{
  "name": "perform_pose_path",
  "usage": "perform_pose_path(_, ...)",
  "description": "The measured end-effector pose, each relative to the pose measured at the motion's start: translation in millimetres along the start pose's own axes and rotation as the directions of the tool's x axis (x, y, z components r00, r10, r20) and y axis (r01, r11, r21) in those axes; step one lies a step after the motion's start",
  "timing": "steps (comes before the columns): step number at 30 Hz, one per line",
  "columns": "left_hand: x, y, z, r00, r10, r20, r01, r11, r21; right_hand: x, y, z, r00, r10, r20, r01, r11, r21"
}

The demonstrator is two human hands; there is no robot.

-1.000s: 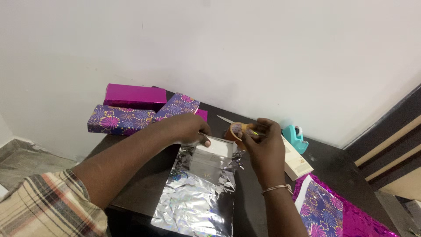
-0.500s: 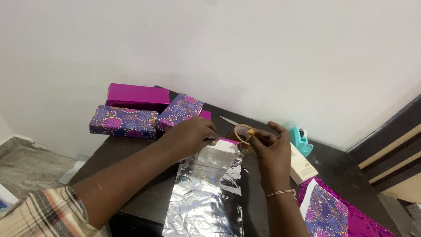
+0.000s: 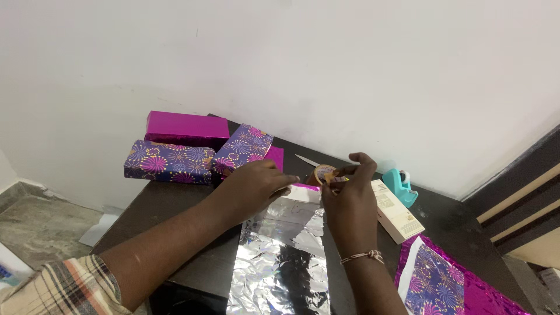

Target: The person wraps a small rectangular box with shiny pink wrapping paper. They fold the paper around the box, apply clear tape to secure the edges, and use scissors to cut the tape. The wrapped box is placed on the table with other already wrapped gifts.

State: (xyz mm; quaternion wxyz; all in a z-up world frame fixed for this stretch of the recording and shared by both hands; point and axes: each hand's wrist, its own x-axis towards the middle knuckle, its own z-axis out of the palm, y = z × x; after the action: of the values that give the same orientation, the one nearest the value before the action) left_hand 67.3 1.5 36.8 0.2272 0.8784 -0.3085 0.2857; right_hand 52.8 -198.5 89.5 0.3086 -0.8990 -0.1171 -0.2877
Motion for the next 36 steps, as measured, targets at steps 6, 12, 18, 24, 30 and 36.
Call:
perform_pose_path(6,0.5,2.5,1.0,0.995,-0.081,-0.057,0.079,0.996,-0.029,1.9,-5.2,3.6,0.997,0.057,0.050,-0.059,0.997,0.056)
perform_pose_path(12,1.2,-0.6,3.0,0.994,-0.101,-0.045,0.097,0.993,-0.067,2.9,2.2,7.2,0.981,0.093,0.170,-0.109,0.990,0.085)
perform_pose_path(18,2.2,5.9,-2.5,0.984,-0.180,-0.018,0.177,0.977,-0.117,-0.3,10.9,10.3,0.991,0.037,0.131,-0.068,0.967,0.246)
perform_pose_path(24,8.3,12.7,-11.3,0.947,-0.308,0.092,0.318,0.938,-0.135,-3.6,5.3,6.6,0.986,0.084,0.145,-0.098,0.991,0.093)
perform_pose_path(30,7.6,21.1,-6.1,0.966,-0.257,0.024,0.258,0.965,-0.038,-10.7,3.4,8.4,0.995,-0.075,0.067,0.074,0.997,0.024)
perform_pose_path(36,-4.7,29.5,0.7,0.991,-0.089,-0.097,0.092,0.995,0.028,-16.4,2.8,12.4,0.984,-0.166,0.072,0.166,0.986,0.005)
